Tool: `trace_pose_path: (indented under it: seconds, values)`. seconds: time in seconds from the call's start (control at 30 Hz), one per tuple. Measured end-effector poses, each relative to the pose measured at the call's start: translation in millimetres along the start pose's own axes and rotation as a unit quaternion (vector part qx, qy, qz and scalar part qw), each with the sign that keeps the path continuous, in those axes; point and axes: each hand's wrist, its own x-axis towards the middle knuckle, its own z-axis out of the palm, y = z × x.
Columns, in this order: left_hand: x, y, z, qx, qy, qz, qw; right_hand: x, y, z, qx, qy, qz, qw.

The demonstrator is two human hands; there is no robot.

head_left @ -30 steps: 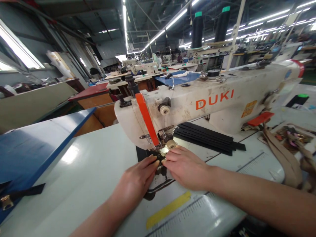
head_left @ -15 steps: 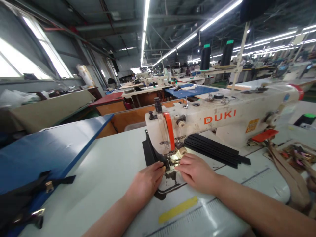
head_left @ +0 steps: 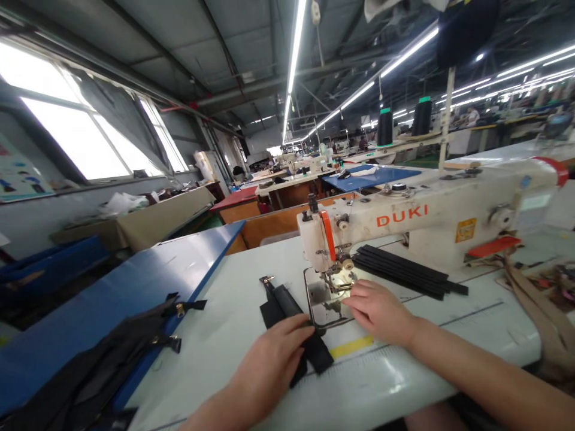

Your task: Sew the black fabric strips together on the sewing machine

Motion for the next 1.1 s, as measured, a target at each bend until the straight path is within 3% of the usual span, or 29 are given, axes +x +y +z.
trace_pose_path:
  seconds: [0.07,0.13,0.27,0.4,0.57,0.7,0.77,0.83,0.93,1.1]
  values:
    - [21,-5,-16.8,-0.028,-0.105,-0.033,0.993,-2,-2,0,-0.011,0.011,0.001,1.000]
    - [43,-9,-29.6,-0.043,-0.166,-0.027,0.985,-5,-5,-1,-0.017,0.021,0.002,1.000]
    - [71,-16,-33.9,-0.058,-0.233,-0.054,0.969,-9,-9,-1,-0.021,0.034,0.012,0.999]
    - [73,-22,-26.3,-0.123,-0.254,-0.107,0.954,-12,-10,-2,-0.025,0.040,0.029,0.998]
    - [55,-31,-40.6,-0.277,-0.146,-0.167,0.935,-13,-11,-3,-0.015,0.024,0.032,0.999]
    - [43,-44,-59.6,-0.410,-0.004,-0.226,0.883,-14,-14,-3,0.003,0.005,0.024,1.000]
    - [40,-51,-58.3,-0.460,0.054,-0.255,0.849,-14,-14,-2,0.005,-0.010,0.025,1.000]
    - [39,-57,-46.0,-0.497,0.093,-0.284,0.815,-15,-13,0,0.005,-0.026,0.022,0.999]
    - [41,-64,-12.8,-0.533,0.131,-0.334,0.767,-17,-10,2,0.005,-0.032,0.013,0.999]
    - [54,-67,33.4,-0.550,0.187,-0.380,0.720,-16,-16,6,-0.004,0.037,-0.024,0.999]
